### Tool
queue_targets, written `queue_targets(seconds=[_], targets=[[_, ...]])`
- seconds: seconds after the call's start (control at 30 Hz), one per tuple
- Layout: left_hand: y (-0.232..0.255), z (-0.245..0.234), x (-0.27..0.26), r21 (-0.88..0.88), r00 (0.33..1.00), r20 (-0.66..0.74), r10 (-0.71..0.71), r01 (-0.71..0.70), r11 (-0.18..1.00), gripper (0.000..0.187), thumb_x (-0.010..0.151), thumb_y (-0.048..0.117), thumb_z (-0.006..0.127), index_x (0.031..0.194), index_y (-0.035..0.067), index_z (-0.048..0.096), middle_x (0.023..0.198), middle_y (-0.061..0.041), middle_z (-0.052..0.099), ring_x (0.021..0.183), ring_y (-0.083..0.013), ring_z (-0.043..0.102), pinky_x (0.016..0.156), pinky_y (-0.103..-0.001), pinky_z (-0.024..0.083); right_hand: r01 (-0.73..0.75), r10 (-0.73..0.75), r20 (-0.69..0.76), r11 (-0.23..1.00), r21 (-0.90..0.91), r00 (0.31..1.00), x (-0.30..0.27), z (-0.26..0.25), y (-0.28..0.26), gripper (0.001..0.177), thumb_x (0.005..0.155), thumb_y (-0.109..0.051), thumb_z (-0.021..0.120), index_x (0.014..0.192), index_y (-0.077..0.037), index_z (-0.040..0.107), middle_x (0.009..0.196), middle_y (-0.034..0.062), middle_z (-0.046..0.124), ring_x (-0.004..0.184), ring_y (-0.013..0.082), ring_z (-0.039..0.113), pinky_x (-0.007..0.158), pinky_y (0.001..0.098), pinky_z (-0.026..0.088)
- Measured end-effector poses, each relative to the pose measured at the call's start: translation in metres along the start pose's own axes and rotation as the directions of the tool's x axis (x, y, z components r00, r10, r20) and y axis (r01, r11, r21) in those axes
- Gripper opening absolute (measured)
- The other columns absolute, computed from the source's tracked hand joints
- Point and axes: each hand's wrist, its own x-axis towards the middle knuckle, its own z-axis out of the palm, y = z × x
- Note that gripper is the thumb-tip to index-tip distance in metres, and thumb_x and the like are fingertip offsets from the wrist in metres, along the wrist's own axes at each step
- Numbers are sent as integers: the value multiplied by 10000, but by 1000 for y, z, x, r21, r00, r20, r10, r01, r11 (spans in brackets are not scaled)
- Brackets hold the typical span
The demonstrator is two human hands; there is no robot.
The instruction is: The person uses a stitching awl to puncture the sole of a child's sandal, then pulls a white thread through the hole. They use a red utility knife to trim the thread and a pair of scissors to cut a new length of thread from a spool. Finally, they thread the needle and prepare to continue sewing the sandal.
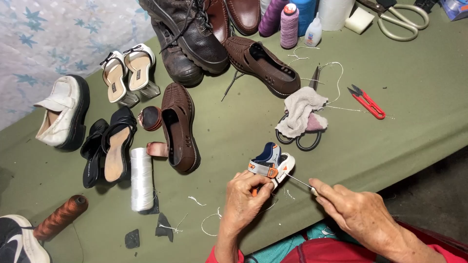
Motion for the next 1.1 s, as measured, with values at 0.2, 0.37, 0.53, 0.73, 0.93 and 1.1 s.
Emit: queue_targets(seconds=[0.2,0.37,0.53,0.73,0.93,1.1], targets=[[1,4,-1,50,995,-1,100,-100,994,106,864,189,678,777,159,732,720,35,725,651,-182,573,649,-342,381,76,-102,-103,971,-228,989,-8,11,-1,400,956,-417,581,1349,-351,610,670,-67,539,456,190,586,330,369,482],[-2,7,-3,72,988,-1,155,-155,985,96,858,158,680,775,143,727,653,11,645,613,-204,531,639,-349,393,25,-28,-27,996,-85,999,-10,13,0,397,959,-395,570,1353,-350,580,695,-73,609,492,192,634,368,386,512],[-2,6,-3,84,982,-2,188,-187,979,91,862,144,679,780,131,717,660,-2,642,608,-220,528,631,-357,407,-357,250,372,899,254,894,10,-12,-5,365,953,-467,528,1313,-445,588,825,-31,804,700,268,756,660,388,566],[-3,7,-3,93,970,-3,245,-243,966,81,856,124,683,775,132,691,625,-6,591,573,-230,491,598,-363,389,-721,216,697,56,690,684,15,0,3,334,1015,-205,565,1223,-40,768,543,17,265,405,131,282,380,284,165],[1,6,-3,88,958,19,286,-287,954,117,904,125,675,788,125,671,653,-13,575,592,-246,494,591,-367,384,-713,417,624,606,351,661,7,3,-5,364,925,-461,572,1242,-415,745,939,-59,860,885,120,825,837,259,544],[6,9,-9,94,960,-4,281,-279,956,108,895,119,671,787,116,662,660,-18,581,623,-246,499,615,-370,398,131,-190,-207,955,-267,960,-17,33,2,372,966,-350,605,1322,-258,666,644,-33,438,385,138,459,358,334,411]])
